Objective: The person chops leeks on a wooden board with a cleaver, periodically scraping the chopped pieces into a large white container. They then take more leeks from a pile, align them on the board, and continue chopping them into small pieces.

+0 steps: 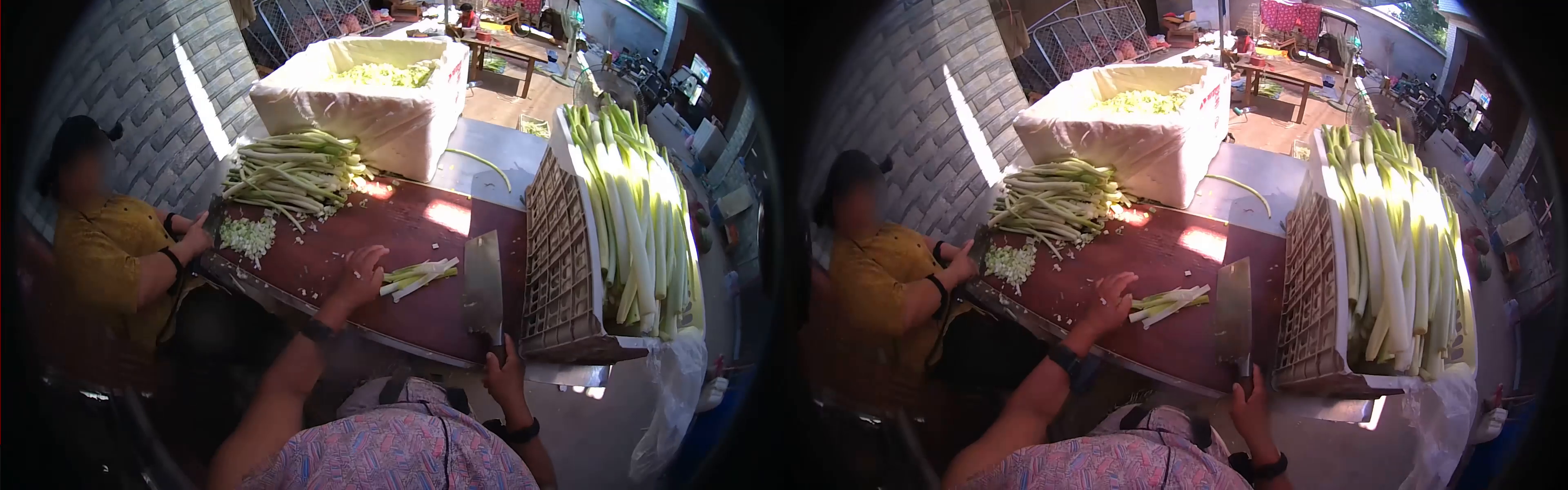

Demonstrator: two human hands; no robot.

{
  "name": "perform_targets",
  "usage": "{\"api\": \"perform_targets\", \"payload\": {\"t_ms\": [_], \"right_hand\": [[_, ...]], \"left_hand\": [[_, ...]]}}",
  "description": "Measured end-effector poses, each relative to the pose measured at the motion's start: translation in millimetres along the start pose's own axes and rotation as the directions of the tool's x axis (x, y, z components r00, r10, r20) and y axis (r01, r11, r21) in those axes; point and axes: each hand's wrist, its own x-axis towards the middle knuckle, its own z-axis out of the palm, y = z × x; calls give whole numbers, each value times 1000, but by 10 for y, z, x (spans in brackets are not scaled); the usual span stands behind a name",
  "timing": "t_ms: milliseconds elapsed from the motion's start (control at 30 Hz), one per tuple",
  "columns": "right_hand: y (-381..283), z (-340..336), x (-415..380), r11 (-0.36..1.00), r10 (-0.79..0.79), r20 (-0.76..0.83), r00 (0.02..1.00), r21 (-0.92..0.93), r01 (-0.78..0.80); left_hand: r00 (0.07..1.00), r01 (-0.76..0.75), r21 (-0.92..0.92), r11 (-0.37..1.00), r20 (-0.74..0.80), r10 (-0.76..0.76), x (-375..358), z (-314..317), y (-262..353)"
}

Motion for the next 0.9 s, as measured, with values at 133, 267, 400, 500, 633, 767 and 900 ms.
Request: {"api": "perform_targets", "payload": {"t_ms": [133,267,400,500,633,767,900], "right_hand": [[-666,-188,-26,932,277,120,953,209,-297],[-680,-186,-31,938,278,110,954,184,-294],[-741,-163,-59,926,294,75,953,223,-304],[-730,-170,-155,995,8,-38,999,-97,-11],[-1252,-284,-386,987,-6,1,1000,-161,6],[-1540,-212,-438,968,-128,160,979,-196,159],[-1615,-38,-388,927,-232,272,934,-229,297]], "left_hand": [[998,33,111,993,43,-38,-226,-217,-290],[997,-81,109,991,23,79,-328,-199,-254],[998,-55,-14,998,41,56,-310,-171,-232],[996,-73,-42,996,52,75,-328,-202,-268],[996,-85,-26,996,35,86,-405,-188,-271],[996,-70,-26,997,58,72,-418,-294,-153],[988,-110,60,992,117,103,-440,-322,-127]]}}
